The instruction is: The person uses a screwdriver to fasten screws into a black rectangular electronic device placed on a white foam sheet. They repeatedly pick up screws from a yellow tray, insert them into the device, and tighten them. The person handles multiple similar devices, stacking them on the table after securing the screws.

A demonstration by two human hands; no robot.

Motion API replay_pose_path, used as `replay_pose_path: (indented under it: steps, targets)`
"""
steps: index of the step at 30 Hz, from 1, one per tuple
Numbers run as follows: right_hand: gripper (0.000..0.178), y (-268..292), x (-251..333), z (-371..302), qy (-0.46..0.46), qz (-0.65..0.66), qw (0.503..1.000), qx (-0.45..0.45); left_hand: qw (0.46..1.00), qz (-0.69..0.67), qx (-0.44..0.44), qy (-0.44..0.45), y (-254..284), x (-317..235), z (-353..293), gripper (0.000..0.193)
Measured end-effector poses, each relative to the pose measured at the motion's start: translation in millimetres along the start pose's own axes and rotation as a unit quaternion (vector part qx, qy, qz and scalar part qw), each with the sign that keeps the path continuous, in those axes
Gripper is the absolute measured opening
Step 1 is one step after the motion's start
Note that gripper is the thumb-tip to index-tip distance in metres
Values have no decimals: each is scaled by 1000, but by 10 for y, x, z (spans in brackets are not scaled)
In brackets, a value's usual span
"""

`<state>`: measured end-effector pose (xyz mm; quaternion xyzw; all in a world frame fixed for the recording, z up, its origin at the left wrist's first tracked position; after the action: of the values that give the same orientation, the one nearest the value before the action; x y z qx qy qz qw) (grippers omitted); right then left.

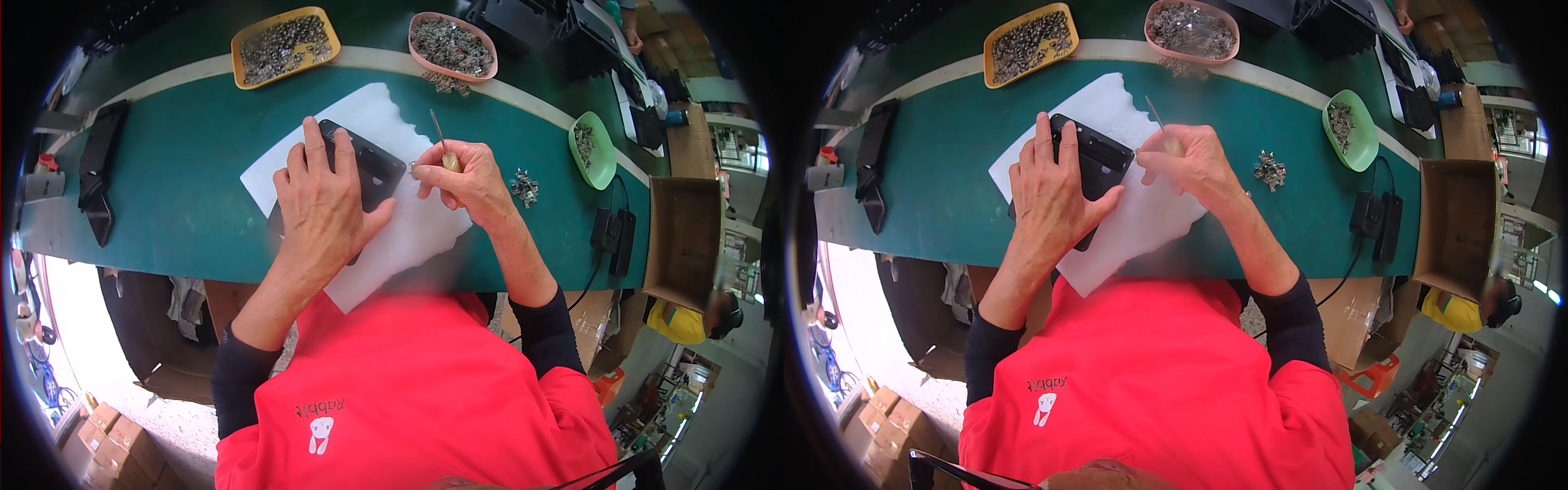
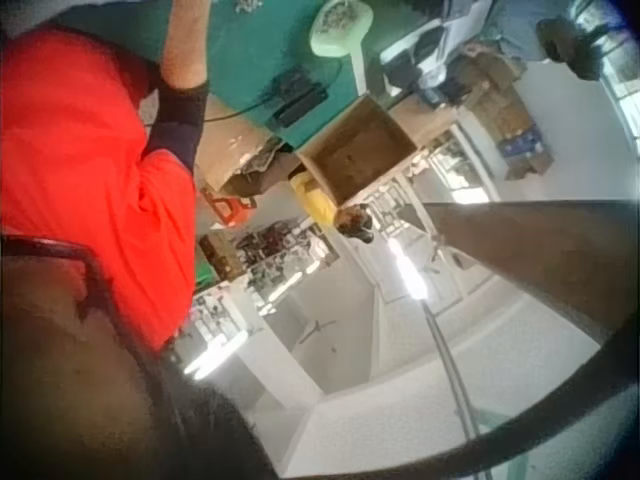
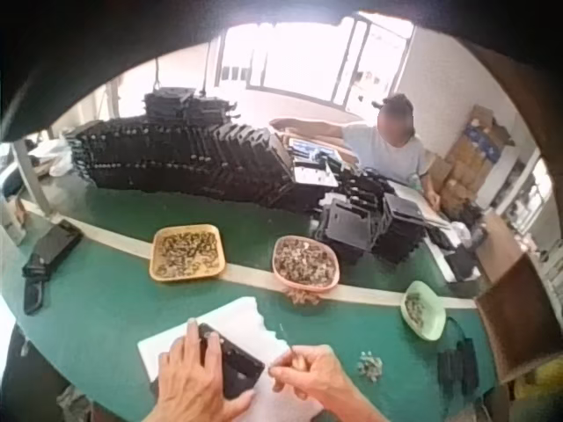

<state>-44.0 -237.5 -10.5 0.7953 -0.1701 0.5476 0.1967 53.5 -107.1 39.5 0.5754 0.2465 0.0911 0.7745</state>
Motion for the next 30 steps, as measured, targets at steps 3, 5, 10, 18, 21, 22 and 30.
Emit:
replay_pose_path:
  steps: [3,5,10,18,21,22,30]
  targets:
    - [14,-35,-6,-5,-2,-54,999,-9,999,-18,7,49,-97,103,-91,91]
    - [15,-53,-23,10,1,-85,996,-16,997,-64,1,53,-98,129,-149,86]
    - [16,-36,-36,48,22,-128,991,-38,986,-152,-18,63,-67,197,-254,72]
    - [18,-6,94,93,29,-219,972,-75,934,-322,-21,151,-114,294,-341,72]
    - [17,-38,141,80,74,-266,956,-100,930,-331,-45,153,-87,287,-358,71]
    - [17,-54,149,68,96,-277,950,-109,931,-331,-52,146,-85,286,-362,71]
    - [15,-236,388,-164,273,-402,848,-213,914,-371,-52,156,-124,313,-366,70]
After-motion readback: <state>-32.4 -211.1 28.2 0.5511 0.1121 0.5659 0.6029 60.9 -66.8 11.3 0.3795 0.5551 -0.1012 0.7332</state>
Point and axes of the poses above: each hand's wrist, its own z-axis towards the middle knuckle, its own y-axis out of the back of the hand, x = y × z, the point moved 10 cm from there along z, towards the middle knuckle, and after that the axes turned 5 degrees about -z, right-handed, at the moved point
